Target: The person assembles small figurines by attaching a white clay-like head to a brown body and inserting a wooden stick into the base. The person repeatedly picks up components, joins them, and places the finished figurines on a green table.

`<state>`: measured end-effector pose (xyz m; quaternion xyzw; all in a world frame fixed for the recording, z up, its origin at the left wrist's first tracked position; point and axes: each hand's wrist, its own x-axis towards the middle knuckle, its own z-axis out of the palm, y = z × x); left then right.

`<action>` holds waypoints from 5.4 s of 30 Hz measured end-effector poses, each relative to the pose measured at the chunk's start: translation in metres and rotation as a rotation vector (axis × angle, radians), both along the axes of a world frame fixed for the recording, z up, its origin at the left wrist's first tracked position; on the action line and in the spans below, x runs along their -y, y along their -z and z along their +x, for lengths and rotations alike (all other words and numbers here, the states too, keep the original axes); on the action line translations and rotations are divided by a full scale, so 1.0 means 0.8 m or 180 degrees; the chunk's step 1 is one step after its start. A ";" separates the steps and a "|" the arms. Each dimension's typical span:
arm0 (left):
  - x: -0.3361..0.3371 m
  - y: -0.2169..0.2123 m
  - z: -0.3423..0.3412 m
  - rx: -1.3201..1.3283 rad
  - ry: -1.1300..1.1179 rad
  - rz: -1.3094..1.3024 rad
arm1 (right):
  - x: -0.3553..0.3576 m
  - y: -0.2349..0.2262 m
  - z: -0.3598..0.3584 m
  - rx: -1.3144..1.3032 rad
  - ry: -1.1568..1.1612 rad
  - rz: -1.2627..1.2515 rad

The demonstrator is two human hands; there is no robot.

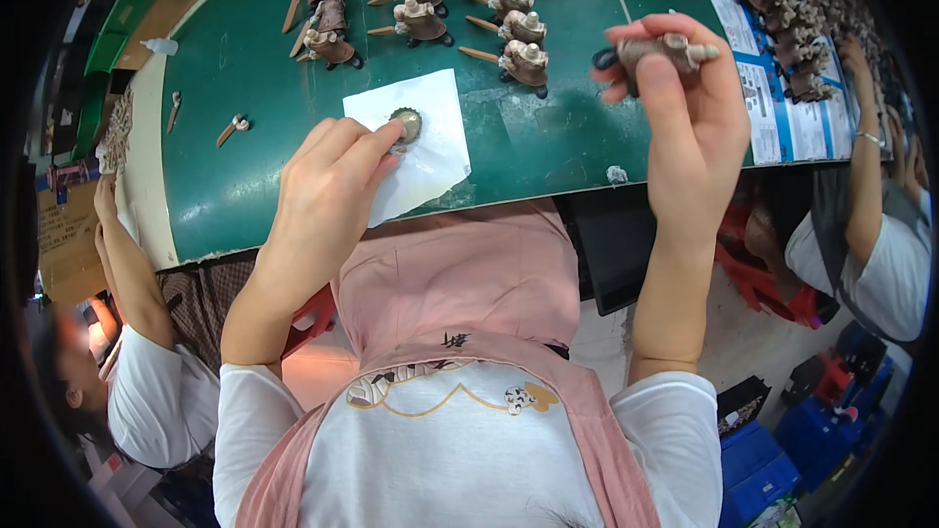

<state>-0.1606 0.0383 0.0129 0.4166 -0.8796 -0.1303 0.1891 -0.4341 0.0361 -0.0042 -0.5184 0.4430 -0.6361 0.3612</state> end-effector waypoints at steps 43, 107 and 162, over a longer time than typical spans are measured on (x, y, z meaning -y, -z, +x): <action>-0.033 -0.012 -0.012 -0.0788 0.0080 -0.0540 | -0.073 -0.003 0.126 -0.1298 -0.0640 -0.0548; -0.017 -0.023 0.010 -0.1721 -0.0755 0.0781 | -0.069 -0.027 0.076 0.0888 -0.1460 0.0930; 0.006 0.002 0.076 -0.0475 -0.1302 -0.0769 | -0.055 0.036 0.050 -0.2501 0.0741 0.0100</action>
